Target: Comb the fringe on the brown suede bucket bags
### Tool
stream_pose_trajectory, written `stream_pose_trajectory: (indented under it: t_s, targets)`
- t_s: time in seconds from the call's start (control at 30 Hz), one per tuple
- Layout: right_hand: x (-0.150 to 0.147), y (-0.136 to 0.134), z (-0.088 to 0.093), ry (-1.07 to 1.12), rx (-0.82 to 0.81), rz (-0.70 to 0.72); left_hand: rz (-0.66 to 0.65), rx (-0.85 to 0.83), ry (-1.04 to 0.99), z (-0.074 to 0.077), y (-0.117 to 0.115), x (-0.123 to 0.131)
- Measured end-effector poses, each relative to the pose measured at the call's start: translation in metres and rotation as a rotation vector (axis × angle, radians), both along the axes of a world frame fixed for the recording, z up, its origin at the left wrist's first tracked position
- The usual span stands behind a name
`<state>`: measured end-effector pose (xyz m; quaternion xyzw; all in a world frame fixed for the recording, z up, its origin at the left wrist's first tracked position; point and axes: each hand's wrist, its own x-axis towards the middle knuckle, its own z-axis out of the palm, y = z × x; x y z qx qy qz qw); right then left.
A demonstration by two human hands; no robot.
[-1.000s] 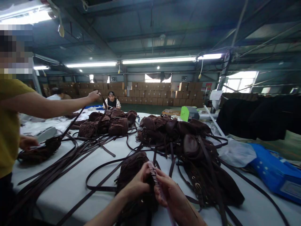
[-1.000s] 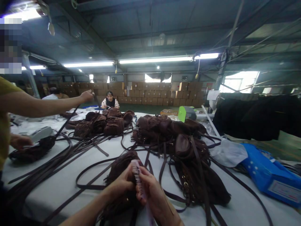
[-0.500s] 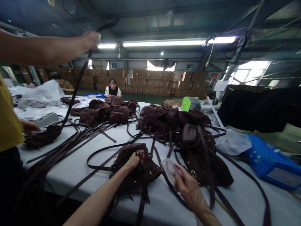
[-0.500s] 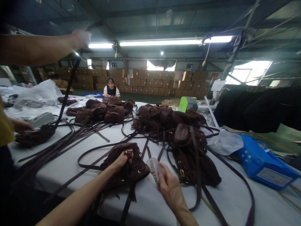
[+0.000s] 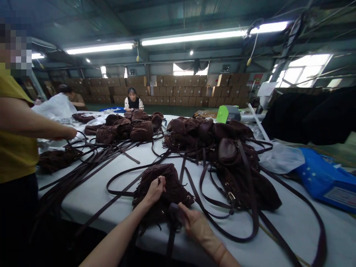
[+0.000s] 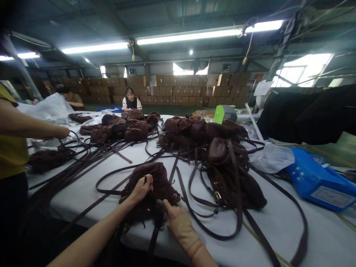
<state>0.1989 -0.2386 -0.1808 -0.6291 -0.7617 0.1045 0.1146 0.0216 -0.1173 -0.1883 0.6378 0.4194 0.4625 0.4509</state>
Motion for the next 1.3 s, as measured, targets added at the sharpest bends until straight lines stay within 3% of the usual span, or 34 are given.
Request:
stream_pose_trajectory:
  t_s: [0.17,0.3,0.4,0.5,0.57,0.63,0.7,0.8,0.9,0.97,1.03,1.13,1.3]
  targets:
    - [0.002,-0.023,-0.032,0.573,-0.031,-0.029,0.053,-0.108,-0.025,-0.021,0.006,0.0]
    - [0.001,-0.036,-0.036,0.828,-0.069,-0.139,0.028,-0.124,0.014,-0.009,0.006,0.0]
    - [0.002,-0.038,-0.033,0.704,0.008,-0.17,0.032,-0.047,0.035,0.014,-0.013,-0.011]
    - [0.002,-0.036,-0.03,0.516,0.118,-0.063,0.328,0.121,0.125,0.024,-0.06,-0.026]
    - [0.0,-0.034,-0.03,0.463,0.15,0.002,0.462,0.064,0.215,0.015,-0.099,-0.032]
    - [-0.003,-0.034,-0.031,0.455,0.164,0.023,0.319,-0.147,0.282,-0.004,-0.131,-0.028]
    - [-0.005,-0.035,-0.033,0.457,0.184,0.016,0.196,-0.288,0.335,-0.024,-0.147,-0.015]
    - [-0.004,-0.038,-0.033,0.395,0.21,0.044,0.174,-0.335,0.349,-0.041,-0.147,0.011]
    - [0.007,-0.04,-0.024,0.286,0.285,0.086,0.104,-0.273,0.297,-0.04,-0.138,0.027]
    - [0.017,-0.04,-0.015,0.32,0.393,-0.012,0.077,-0.194,0.319,-0.033,-0.137,0.028]
    - [0.027,-0.04,-0.005,0.456,0.434,-0.21,0.026,-0.12,0.424,-0.02,-0.139,0.024]
    - [0.033,-0.036,0.004,0.726,0.261,-0.432,-0.063,-0.001,0.651,0.013,-0.139,0.018]
    - [0.014,-0.015,0.018,1.081,0.009,-0.451,-0.071,0.294,0.772,0.079,-0.108,0.02]
